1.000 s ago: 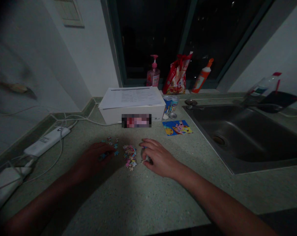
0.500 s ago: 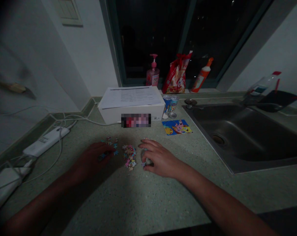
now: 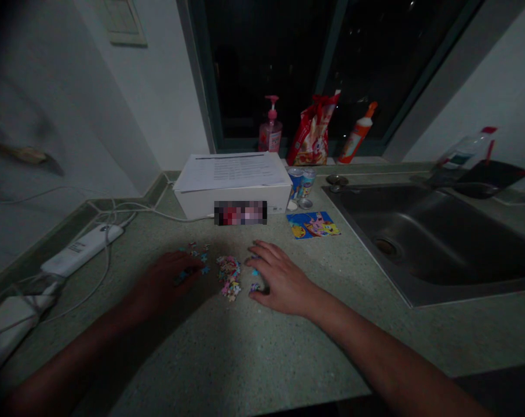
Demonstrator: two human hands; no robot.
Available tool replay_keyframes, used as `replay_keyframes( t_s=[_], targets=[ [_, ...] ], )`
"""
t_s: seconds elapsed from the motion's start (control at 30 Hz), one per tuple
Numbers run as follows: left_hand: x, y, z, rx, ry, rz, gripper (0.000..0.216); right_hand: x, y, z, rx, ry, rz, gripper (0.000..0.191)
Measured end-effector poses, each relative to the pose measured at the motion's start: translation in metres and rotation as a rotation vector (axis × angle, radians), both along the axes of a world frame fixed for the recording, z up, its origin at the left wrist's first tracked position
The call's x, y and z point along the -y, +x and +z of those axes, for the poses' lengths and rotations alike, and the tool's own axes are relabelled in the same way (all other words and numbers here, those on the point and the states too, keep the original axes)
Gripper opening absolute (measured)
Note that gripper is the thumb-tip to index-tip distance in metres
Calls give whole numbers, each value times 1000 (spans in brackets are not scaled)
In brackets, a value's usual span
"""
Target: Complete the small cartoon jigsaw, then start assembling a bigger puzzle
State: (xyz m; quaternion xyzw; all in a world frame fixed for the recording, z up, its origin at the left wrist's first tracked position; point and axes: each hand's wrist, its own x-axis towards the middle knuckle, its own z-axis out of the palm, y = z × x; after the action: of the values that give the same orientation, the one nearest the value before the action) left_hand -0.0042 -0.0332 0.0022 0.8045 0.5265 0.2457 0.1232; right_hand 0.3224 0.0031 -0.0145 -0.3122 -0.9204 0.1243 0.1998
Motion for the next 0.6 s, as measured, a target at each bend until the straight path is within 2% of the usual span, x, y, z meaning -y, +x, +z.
replay_keyframes(
  t_s=[0.23,0.47,0.53,0.6],
  targets=[
    [1,1,0,-26,17,-8,19,-6,3,-1,8,66,-90,51],
    [4,6,-1,-60,44,-39,18,4,-18,-2,-112,47,38,22],
    [5,8,0,-68,28,-53,17,9,-26,-4,-138,38,49,23],
    [6,10,-1,-69,11,-66,17,13,-34,-6,-137,22,52,33]
  ],
)
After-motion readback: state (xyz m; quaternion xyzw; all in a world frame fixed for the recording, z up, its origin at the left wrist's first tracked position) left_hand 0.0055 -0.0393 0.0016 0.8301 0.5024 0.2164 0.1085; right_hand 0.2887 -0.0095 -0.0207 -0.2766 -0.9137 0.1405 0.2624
